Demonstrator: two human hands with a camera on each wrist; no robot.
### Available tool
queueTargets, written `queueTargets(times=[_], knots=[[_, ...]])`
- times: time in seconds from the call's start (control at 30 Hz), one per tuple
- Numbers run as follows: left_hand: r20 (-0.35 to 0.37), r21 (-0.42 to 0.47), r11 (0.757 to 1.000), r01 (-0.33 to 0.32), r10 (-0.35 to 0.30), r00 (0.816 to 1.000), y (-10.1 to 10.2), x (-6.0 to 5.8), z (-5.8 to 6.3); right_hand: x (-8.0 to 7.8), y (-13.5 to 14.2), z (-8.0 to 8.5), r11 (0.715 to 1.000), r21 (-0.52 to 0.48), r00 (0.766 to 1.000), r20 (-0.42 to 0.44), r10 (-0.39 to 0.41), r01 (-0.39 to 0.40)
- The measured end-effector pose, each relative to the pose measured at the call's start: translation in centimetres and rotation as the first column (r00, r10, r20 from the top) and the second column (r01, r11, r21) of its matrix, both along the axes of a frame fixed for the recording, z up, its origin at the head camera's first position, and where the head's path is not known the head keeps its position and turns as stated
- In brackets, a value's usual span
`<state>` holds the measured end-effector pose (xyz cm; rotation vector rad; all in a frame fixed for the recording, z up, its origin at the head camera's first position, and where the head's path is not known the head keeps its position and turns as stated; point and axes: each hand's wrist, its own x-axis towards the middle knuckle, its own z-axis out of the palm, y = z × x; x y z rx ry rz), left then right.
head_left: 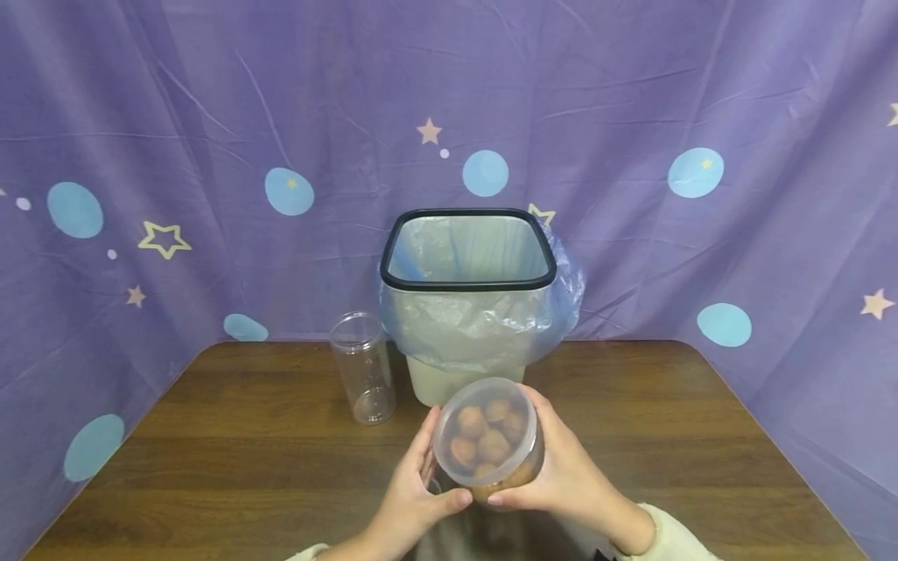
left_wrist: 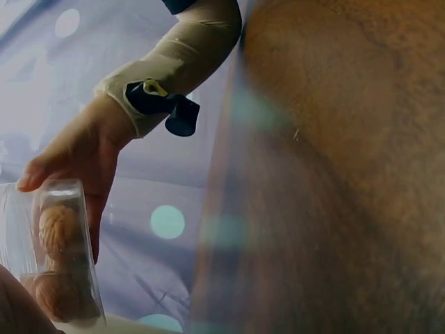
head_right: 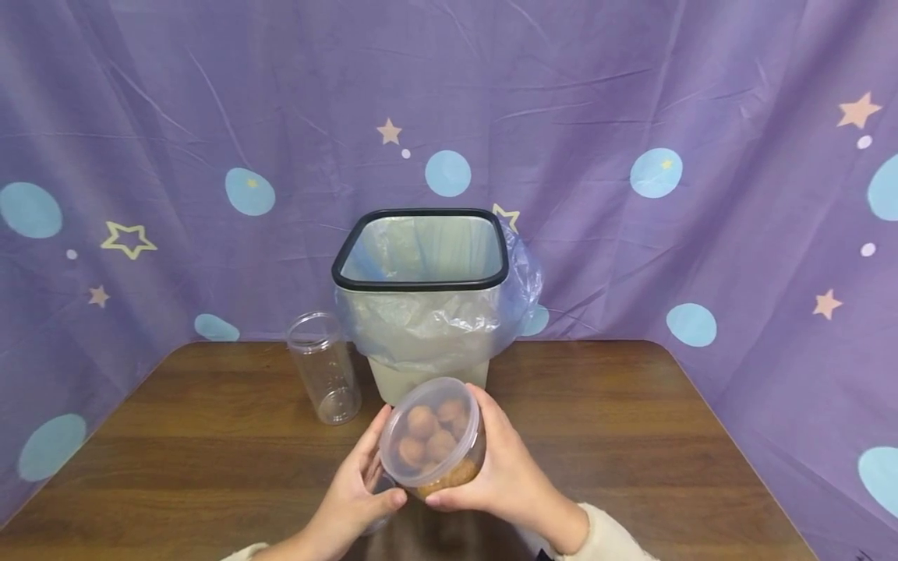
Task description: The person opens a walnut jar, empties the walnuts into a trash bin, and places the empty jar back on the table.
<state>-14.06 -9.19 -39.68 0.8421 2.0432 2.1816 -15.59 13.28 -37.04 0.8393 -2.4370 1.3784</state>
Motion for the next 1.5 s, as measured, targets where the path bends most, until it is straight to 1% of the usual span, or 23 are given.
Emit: queueTargets(times=[0.1, 0.17, 0.27, 0.33, 0.37, 0.4, 0.5, 0.53, 0.6, 0.67, 0.77, 0.8, 0.9, 0.97, 1.0, 1.03, 1.13, 1.23, 1.33, 1.4, 1.43, 1.5], knots=[[-0.073, 0.001, 1.000, 0.014, -0.014, 0.997, -0.2, -0.3, 0.1, 0.1, 0.2, 0.2, 1.000, -0.003, 1.000, -0.010, 0.002, -0.002], [-0.102, 0.000, 0.999, 0.036, -0.036, 0.994, -0.5, -0.7, 0.2, 0.1, 0.4, 0.4, 1.000, -0.007, 1.000, -0.016, 0.008, -0.008], [-0.126, 0.003, 0.993, 0.120, -0.119, 0.985, -1.1, -1.7, 0.4, 0.2, 0.6, 0.7, 0.999, -0.014, 0.999, -0.011, 0.046, -0.046], [-0.153, 0.007, 0.980, 0.201, -0.197, 0.968, -1.6, -2.5, 0.6, 0.2, 0.8, 0.7, 0.996, -0.012, 0.997, -0.002, 0.083, -0.083], [-0.165, 0.003, 0.969, 0.246, -0.242, 0.956, -1.8, -2.9, 0.6, 0.2, 0.8, 0.8, 0.995, -0.009, 0.995, 0.003, 0.102, -0.102], [-0.188, -0.005, 0.957, 0.289, -0.284, 0.940, -2.1, -3.3, 0.7, 0.2, 0.9, 0.7, 0.993, -0.004, 0.993, 0.001, 0.119, -0.119], [-0.246, -0.049, 0.923, 0.381, -0.381, 0.891, -2.6, -4.5, 1.0, 0.3, 1.0, 0.6, 0.986, 0.001, 0.986, 0.000, 0.168, -0.168], [-0.258, -0.064, 0.912, 0.404, -0.407, 0.876, -2.8, -4.9, 1.0, 0.3, 1.0, 0.5, 0.983, 0.000, 0.983, 0.001, 0.186, -0.186], [-0.276, -0.095, 0.896, 0.434, -0.443, 0.853, -3.0, -5.5, 1.2, 0.3, 0.9, 0.5, 0.975, -0.006, 0.975, 0.004, 0.223, -0.222], [-0.273, -0.125, 0.876, 0.465, -0.482, 0.833, -3.1, -6.0, 1.3, 0.4, 0.9, 0.4, 0.964, -0.018, 0.964, 0.016, 0.267, -0.266], [-0.268, -0.163, 0.838, 0.520, -0.545, 0.795, -3.2, -6.5, 1.6, 0.6, 0.8, 0.5, 0.949, -0.035, 0.949, 0.030, 0.313, -0.312], [-0.270, -0.173, 0.822, 0.542, -0.569, 0.777, -3.2, -6.6, 1.7, 0.6, 0.8, 0.6, 0.943, -0.043, 0.943, 0.031, 0.330, -0.329], [-0.293, -0.210, 0.772, 0.600, -0.635, 0.715, -3.1, -6.9, 2.0, 0.5, 0.7, 0.7, 0.931, -0.039, 0.932, 0.014, 0.363, -0.362], [-0.304, -0.230, 0.739, 0.634, -0.673, 0.674, -3.0, -7.1, 2.2, 0.3, 0.7, 0.8, 0.918, -0.038, 0.919, -0.005, 0.395, -0.395], [-0.309, -0.238, 0.724, 0.647, -0.688, 0.657, -3.0, -7.2, 2.4, 0.2, 0.6, 0.8, 0.912, -0.037, 0.913, -0.018, 0.407, -0.408], [-0.310, -0.245, 0.713, 0.657, -0.699, 0.644, -2.9, -7.3, 2.4, 0.1, 0.6, 0.8, 0.907, -0.035, 0.908, -0.025, 0.418, -0.419], [-0.304, -0.245, 0.694, 0.677, -0.718, 0.626, -2.9, -7.5, 2.6, 0.0, 0.6, 0.9, 0.892, -0.037, 0.893, -0.046, 0.448, -0.450], [-0.306, -0.244, 0.695, 0.676, -0.717, 0.626, -2.9, -7.5, 2.6, -0.1, 0.6, 1.0, 0.888, -0.033, 0.888, -0.053, 0.456, -0.458], [-0.311, -0.243, 0.705, 0.666, -0.707, 0.635, -3.0, -7.5, 2.5, -0.1, 0.6, 1.0, 0.891, -0.025, 0.890, -0.057, 0.452, -0.454], [-0.317, -0.245, 0.716, 0.654, -0.696, 0.644, -3.0, -7.4, 2.5, -0.1, 0.6, 1.0, 0.899, -0.017, 0.898, -0.059, 0.435, -0.437], [-0.320, -0.246, 0.723, 0.645, -0.689, 0.650, -3.0, -7.4, 2.4, 0.0, 0.6, 0.9, 0.905, -0.013, 0.904, -0.060, 0.423, -0.425], [-0.320, -0.244, 0.740, 0.626, -0.671, 0.669, -3.0, -7.4, 2.4, 0.0, 0.5, 0.9, 0.917, -0.006, 0.916, -0.060, 0.397, -0.398]])
